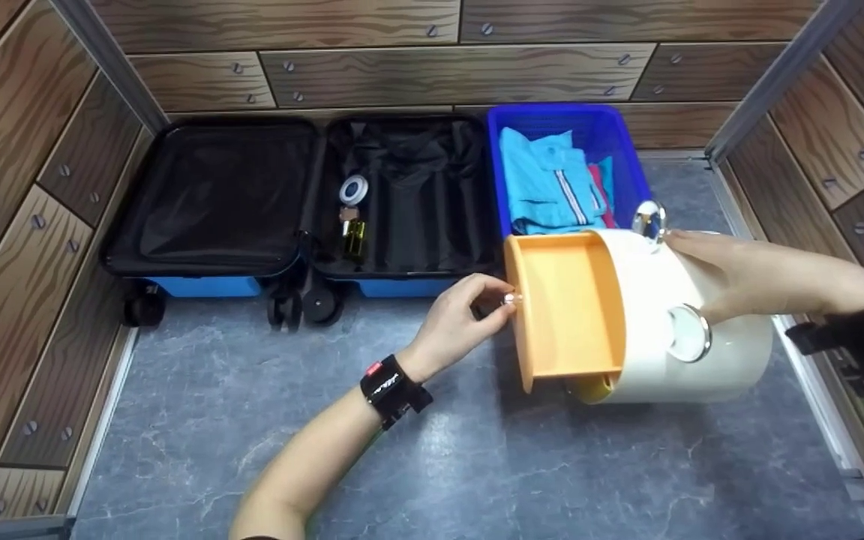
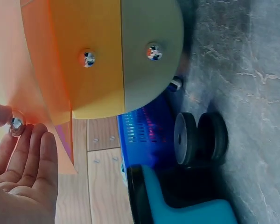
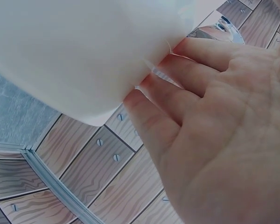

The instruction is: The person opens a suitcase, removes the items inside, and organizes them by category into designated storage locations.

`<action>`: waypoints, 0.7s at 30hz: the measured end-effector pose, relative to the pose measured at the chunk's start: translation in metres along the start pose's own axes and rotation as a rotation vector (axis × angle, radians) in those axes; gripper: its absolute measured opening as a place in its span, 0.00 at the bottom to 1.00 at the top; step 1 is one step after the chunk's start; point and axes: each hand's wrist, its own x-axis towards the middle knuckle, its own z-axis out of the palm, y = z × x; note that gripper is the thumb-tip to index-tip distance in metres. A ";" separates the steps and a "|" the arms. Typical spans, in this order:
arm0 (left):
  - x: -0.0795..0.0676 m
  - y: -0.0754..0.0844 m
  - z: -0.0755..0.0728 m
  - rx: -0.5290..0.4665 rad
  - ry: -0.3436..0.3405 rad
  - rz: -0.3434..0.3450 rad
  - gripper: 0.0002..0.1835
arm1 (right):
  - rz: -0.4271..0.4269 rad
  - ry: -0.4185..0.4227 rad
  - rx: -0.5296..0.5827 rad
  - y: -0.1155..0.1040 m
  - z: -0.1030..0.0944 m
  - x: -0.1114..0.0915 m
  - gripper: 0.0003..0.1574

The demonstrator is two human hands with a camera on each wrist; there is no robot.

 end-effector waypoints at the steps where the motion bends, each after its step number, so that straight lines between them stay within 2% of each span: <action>1: 0.000 -0.001 0.000 -0.003 -0.005 -0.004 0.12 | 0.000 0.002 -0.004 0.000 0.001 0.000 0.64; 5: 0.000 -0.006 -0.008 -0.004 -0.026 -0.036 0.17 | 0.009 -0.004 -0.007 0.001 0.001 -0.001 0.67; 8: 0.004 -0.013 -0.027 0.075 -0.037 -0.085 0.20 | 0.010 -0.006 -0.015 0.001 0.000 0.000 0.68; 12: 0.022 -0.033 -0.074 0.292 -0.021 -0.185 0.18 | 0.016 -0.012 -0.032 0.002 -0.002 0.000 0.69; 16: 0.044 -0.062 -0.124 0.496 -0.001 -0.326 0.17 | 0.021 -0.016 -0.025 0.002 -0.002 0.000 0.70; 19: 0.057 -0.080 -0.154 0.603 -0.033 -0.451 0.16 | 0.019 -0.013 -0.016 0.002 -0.001 0.001 0.70; 21: 0.063 -0.087 -0.167 0.649 -0.087 -0.533 0.12 | 0.014 -0.009 -0.010 0.002 -0.001 0.002 0.70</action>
